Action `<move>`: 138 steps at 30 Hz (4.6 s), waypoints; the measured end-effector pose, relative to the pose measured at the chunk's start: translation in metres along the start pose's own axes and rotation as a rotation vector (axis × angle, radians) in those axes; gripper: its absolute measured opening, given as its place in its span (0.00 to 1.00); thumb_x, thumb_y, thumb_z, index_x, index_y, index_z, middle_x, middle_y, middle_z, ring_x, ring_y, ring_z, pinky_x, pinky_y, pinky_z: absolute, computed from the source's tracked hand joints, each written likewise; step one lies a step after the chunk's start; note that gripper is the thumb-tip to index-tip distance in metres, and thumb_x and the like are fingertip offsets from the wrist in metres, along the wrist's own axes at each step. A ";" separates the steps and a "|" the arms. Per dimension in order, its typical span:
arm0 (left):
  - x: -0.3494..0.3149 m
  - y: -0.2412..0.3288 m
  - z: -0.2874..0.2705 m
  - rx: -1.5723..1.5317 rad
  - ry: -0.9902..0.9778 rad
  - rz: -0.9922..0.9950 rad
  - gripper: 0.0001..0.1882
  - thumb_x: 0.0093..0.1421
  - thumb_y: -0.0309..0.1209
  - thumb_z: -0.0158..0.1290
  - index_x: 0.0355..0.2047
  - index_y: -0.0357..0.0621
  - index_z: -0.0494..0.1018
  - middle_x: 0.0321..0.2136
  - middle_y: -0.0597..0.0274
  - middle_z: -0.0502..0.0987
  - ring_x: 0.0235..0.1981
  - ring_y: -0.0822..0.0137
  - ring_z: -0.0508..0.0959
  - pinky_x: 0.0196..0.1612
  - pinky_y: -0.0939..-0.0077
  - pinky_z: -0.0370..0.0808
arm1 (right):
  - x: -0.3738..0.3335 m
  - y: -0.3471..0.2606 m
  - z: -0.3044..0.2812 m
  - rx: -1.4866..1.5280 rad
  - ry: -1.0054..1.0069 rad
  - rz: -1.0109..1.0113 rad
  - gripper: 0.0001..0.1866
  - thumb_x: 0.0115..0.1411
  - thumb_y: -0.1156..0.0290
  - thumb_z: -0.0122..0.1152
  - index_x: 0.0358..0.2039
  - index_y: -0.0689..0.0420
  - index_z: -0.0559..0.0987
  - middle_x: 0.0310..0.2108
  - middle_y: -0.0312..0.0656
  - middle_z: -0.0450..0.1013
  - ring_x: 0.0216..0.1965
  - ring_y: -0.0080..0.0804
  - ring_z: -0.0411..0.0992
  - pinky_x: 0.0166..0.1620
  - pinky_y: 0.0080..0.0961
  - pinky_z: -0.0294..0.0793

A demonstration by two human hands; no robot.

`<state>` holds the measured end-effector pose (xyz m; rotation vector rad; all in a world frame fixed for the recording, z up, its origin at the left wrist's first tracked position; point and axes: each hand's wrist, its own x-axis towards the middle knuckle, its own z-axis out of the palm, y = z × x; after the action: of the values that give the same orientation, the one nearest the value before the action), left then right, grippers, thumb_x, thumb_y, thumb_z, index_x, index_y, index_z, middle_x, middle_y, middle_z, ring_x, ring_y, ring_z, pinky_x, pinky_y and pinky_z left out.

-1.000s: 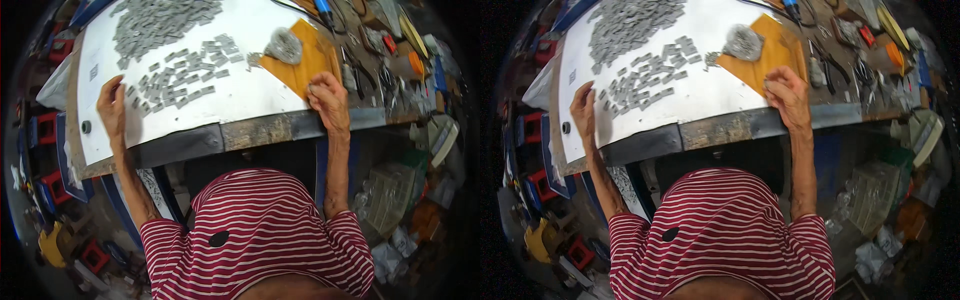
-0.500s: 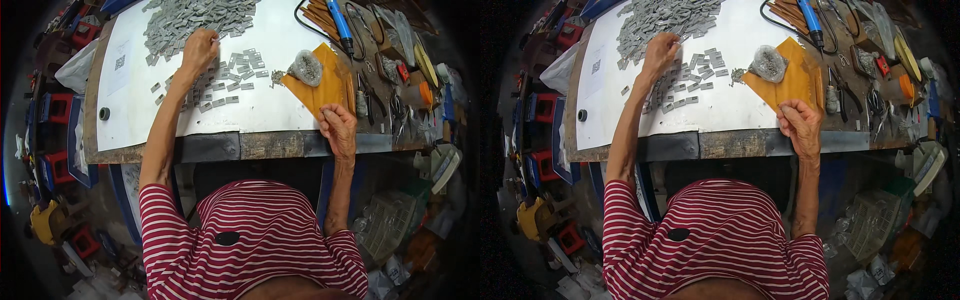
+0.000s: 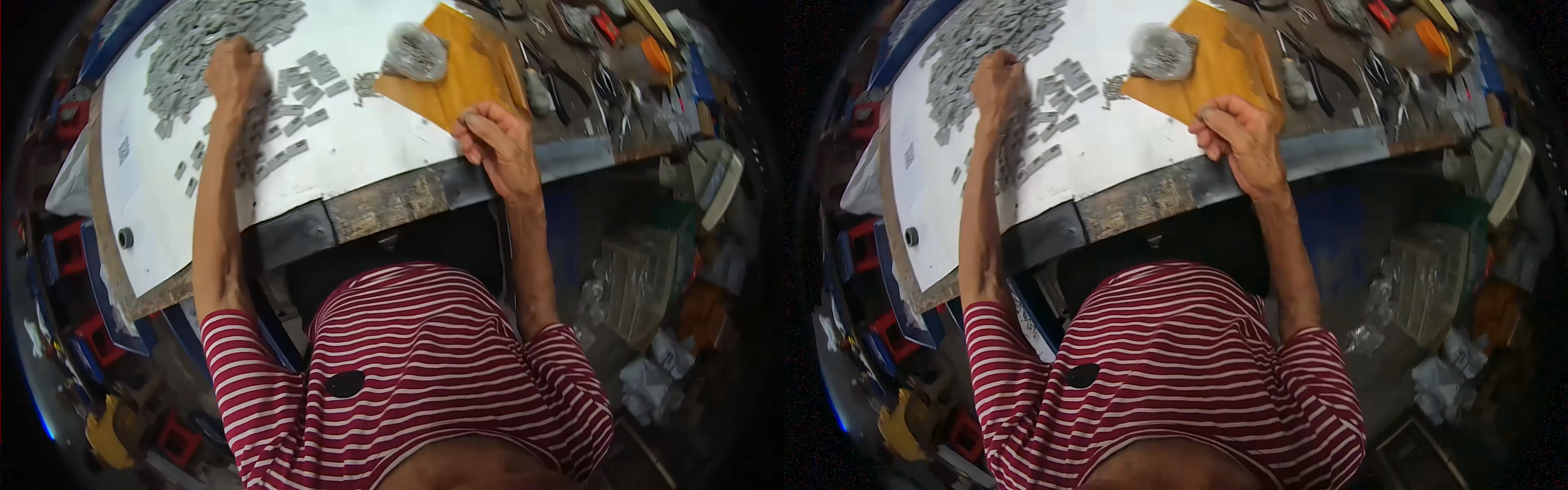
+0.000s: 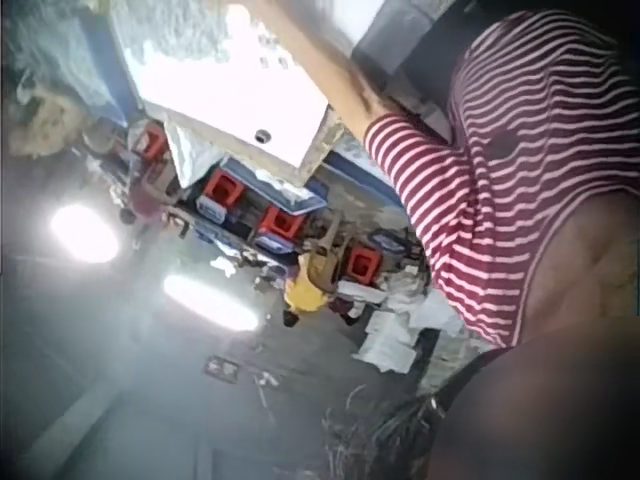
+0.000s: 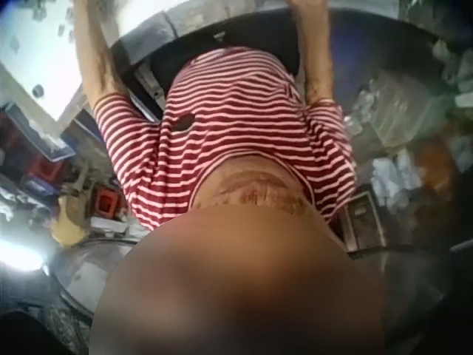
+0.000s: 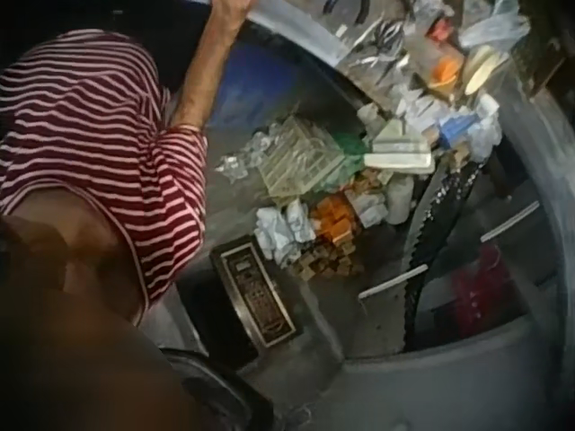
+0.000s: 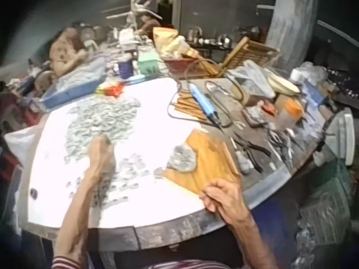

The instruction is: The person is manually assembling small metal components by inserting tiny pins or hooks into holes on flat metal plates at a workbench.

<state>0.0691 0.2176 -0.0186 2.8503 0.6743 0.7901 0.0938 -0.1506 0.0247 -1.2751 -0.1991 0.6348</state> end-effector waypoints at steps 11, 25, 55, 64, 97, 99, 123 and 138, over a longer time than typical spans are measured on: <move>-0.010 0.029 -0.030 -0.361 -0.055 0.026 0.08 0.48 0.32 0.51 0.26 0.41 0.73 0.24 0.58 0.76 0.25 0.62 0.75 0.31 0.71 0.71 | -0.001 0.008 -0.011 0.097 0.023 -0.061 0.08 0.55 0.76 0.55 0.33 0.68 0.74 0.23 0.43 0.74 0.19 0.17 0.69 0.20 0.10 0.67; -0.101 0.133 -0.102 -1.215 -0.360 -0.107 0.06 0.54 0.25 0.51 0.33 0.40 0.73 0.27 0.63 0.77 0.28 0.75 0.74 0.33 0.83 0.71 | -0.009 0.008 -0.008 -0.041 0.055 -0.040 0.10 0.53 0.78 0.54 0.35 0.70 0.74 0.24 0.44 0.73 0.19 0.18 0.68 0.21 0.10 0.66; -0.168 0.161 -0.095 -1.341 -0.605 -0.348 0.07 0.54 0.24 0.50 0.34 0.35 0.72 0.20 0.71 0.69 0.21 0.83 0.65 0.25 0.89 0.64 | -0.031 0.014 0.012 -0.507 0.086 -0.058 0.08 0.48 0.78 0.54 0.31 0.66 0.75 0.19 0.29 0.68 0.19 0.10 0.62 0.22 0.08 0.62; -0.171 0.159 -0.094 -1.332 -0.608 -0.354 0.07 0.54 0.25 0.50 0.33 0.36 0.72 0.19 0.71 0.69 0.21 0.82 0.65 0.24 0.89 0.64 | -0.032 0.019 0.009 -0.536 0.066 -0.053 0.09 0.48 0.78 0.54 0.31 0.65 0.77 0.18 0.28 0.67 0.19 0.10 0.63 0.23 0.09 0.62; -0.170 0.158 -0.092 -1.320 -0.624 -0.374 0.07 0.55 0.25 0.50 0.33 0.36 0.72 0.19 0.72 0.69 0.20 0.83 0.65 0.23 0.89 0.63 | -0.028 0.020 0.005 0.035 -0.124 -0.035 0.09 0.56 0.78 0.53 0.37 0.68 0.73 0.33 0.48 0.74 0.30 0.23 0.73 0.34 0.15 0.75; -0.170 0.157 -0.092 -1.310 -0.625 -0.360 0.07 0.55 0.25 0.50 0.33 0.36 0.72 0.19 0.71 0.69 0.20 0.83 0.65 0.24 0.89 0.64 | -0.028 0.021 0.005 0.014 -0.141 -0.053 0.10 0.55 0.79 0.53 0.37 0.68 0.73 0.33 0.48 0.74 0.30 0.24 0.73 0.34 0.16 0.75; -0.171 0.157 -0.090 -1.359 -0.618 -0.353 0.07 0.54 0.25 0.50 0.34 0.36 0.72 0.20 0.71 0.69 0.20 0.83 0.65 0.23 0.89 0.64 | -0.030 0.019 0.016 -0.307 -0.134 -0.127 0.11 0.53 0.82 0.54 0.38 0.66 0.72 0.32 0.40 0.72 0.33 0.24 0.73 0.36 0.15 0.76; -0.169 0.154 -0.094 -1.296 -0.729 -0.325 0.08 0.56 0.27 0.50 0.36 0.38 0.73 0.26 0.69 0.73 0.26 0.80 0.70 0.30 0.86 0.67 | -0.032 0.024 0.020 -0.462 -0.117 -0.216 0.13 0.50 0.81 0.57 0.39 0.64 0.72 0.31 0.37 0.71 0.33 0.18 0.71 0.36 0.12 0.72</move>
<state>-0.0482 0.0032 0.0172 1.5604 0.2854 0.0018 0.0506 -0.1473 0.0151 -1.6320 -0.5982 0.4912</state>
